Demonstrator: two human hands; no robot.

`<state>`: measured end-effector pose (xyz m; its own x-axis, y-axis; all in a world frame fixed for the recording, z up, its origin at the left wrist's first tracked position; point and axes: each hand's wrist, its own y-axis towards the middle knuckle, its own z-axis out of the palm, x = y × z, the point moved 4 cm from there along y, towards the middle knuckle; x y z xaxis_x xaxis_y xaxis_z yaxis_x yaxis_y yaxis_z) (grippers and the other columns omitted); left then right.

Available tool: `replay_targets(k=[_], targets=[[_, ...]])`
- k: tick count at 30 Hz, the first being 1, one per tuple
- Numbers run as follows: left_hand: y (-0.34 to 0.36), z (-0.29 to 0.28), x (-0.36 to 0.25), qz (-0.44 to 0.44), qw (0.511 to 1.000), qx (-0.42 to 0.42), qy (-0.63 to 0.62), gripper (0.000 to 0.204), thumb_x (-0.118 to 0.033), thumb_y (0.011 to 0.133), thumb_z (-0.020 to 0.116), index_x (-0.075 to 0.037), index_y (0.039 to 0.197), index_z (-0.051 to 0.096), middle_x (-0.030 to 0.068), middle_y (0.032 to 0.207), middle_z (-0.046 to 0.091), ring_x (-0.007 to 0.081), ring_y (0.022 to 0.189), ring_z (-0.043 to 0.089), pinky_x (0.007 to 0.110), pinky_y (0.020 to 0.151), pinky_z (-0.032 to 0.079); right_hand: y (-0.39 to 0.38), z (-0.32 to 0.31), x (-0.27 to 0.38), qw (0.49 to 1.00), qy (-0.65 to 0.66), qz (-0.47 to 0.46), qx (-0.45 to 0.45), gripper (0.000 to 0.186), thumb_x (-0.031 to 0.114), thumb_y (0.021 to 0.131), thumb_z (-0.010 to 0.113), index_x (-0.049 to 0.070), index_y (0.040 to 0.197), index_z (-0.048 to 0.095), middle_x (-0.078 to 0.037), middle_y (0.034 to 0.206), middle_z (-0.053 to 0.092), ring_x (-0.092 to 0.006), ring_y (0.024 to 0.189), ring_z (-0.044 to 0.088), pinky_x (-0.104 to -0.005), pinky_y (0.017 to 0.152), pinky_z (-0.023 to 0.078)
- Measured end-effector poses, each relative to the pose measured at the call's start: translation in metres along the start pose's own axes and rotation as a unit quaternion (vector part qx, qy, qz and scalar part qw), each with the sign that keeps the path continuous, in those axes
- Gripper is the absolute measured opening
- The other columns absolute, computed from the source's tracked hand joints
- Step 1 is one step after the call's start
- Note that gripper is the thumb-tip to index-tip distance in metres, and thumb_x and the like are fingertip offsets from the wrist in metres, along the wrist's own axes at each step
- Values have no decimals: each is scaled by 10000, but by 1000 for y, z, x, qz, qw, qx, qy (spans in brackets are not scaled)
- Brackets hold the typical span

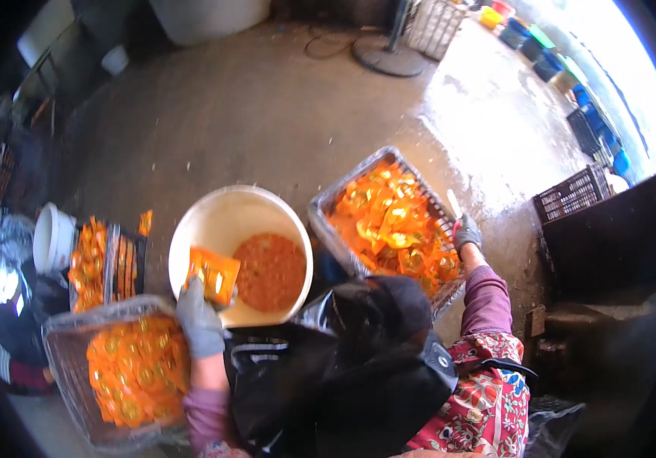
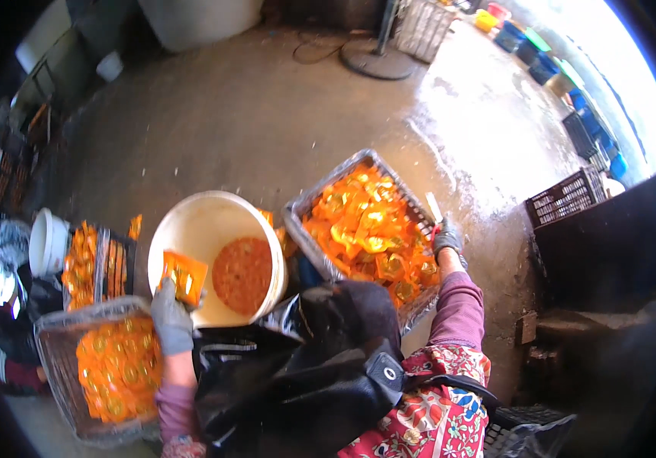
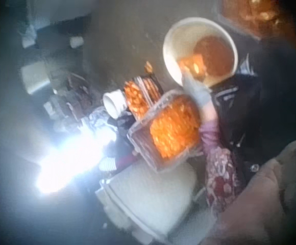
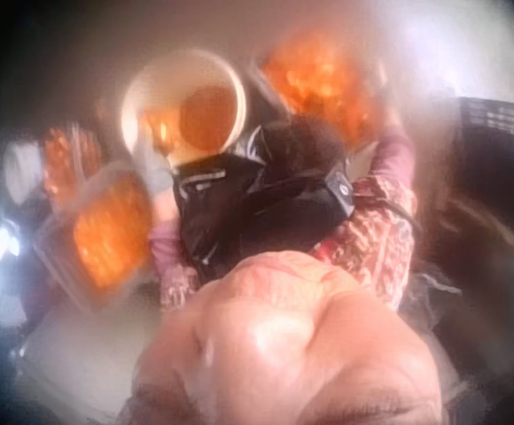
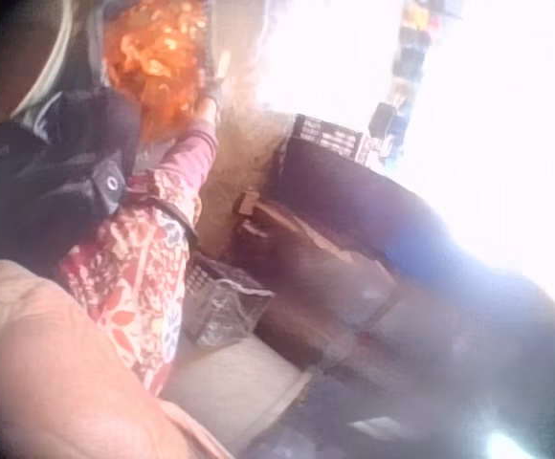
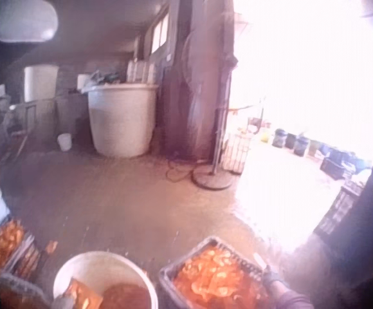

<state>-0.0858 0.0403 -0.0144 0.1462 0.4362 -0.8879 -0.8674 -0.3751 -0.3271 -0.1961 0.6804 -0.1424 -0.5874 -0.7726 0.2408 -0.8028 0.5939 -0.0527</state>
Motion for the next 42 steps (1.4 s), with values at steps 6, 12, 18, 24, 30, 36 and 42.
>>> replay_targets(k=[6, 12, 18, 24, 30, 36, 42], targets=[[22, 15, -2, -26, 998, 49, -39, 351, -259, 920, 489, 0, 1156, 488, 157, 917, 647, 295, 654, 658, 358, 478, 544, -36, 11, -42, 999, 9, 13, 31, 299, 222, 882, 493, 99, 1153, 523, -229, 984, 604, -349, 862, 586, -434, 734, 458], [28, 25, -8, 12, 999, -46, -22, 221, -229, 897, 543, -26, 979, 573, 65, 752, 608, 176, 550, 610, 325, 433, 536, -35, 9, -91, 996, 69, 56, -26, 417, 237, 883, 522, 106, 1273, 454, -200, 1072, 609, -320, 921, 587, -411, 787, 457], [5, 46, -29, 61, 994, -49, 82, 175, -225, 889, 568, -58, 852, 601, -10, 584, 481, 69, 419, 419, 248, 356, 393, -29, 3, 60, 812, 545, -100, 185, 457, 144, 876, 603, 102, 1292, 421, -85, 1074, 598, -191, 858, 610, -293, 693, 497], [-10, 66, -53, 230, 942, -14, 243, 174, -209, 900, 568, -39, 877, 597, -6, 606, 512, 92, 457, 457, 267, 413, 370, -209, -116, 305, 642, 579, -248, 438, 506, 81, 859, 613, 60, 1317, 399, -78, 1059, 598, -188, 884, 608, -307, 704, 530], [-45, 81, -62, 327, 858, -32, 395, 236, -239, 862, 584, -6, 847, 553, 218, 679, 581, 371, 645, 592, 398, 578, 452, -325, -118, 382, 541, 576, -291, 539, 414, 59, 849, 630, 12, 1233, 482, -77, 1069, 608, -157, 951, 588, -277, 848, 483], [-57, 50, -65, 333, 893, 48, 299, 140, -153, 881, 582, -14, 891, 598, 106, 764, 641, 190, 659, 619, 307, 592, 483, -316, -82, 388, 596, 515, -321, 525, 337, 101, 851, 608, -1, 1163, 532, -84, 977, 637, -169, 864, 617, -273, 766, 503], [-183, -118, -186, 412, 859, -276, 130, 309, -237, 961, 417, 4, 1054, 586, 130, 999, 644, 164, 818, 635, 271, 722, 496, -271, -49, 383, 610, 520, -283, 527, 348, 243, 849, 577, 53, 1136, 523, -62, 823, 615, -158, 550, 572, -272, 364, 420]])
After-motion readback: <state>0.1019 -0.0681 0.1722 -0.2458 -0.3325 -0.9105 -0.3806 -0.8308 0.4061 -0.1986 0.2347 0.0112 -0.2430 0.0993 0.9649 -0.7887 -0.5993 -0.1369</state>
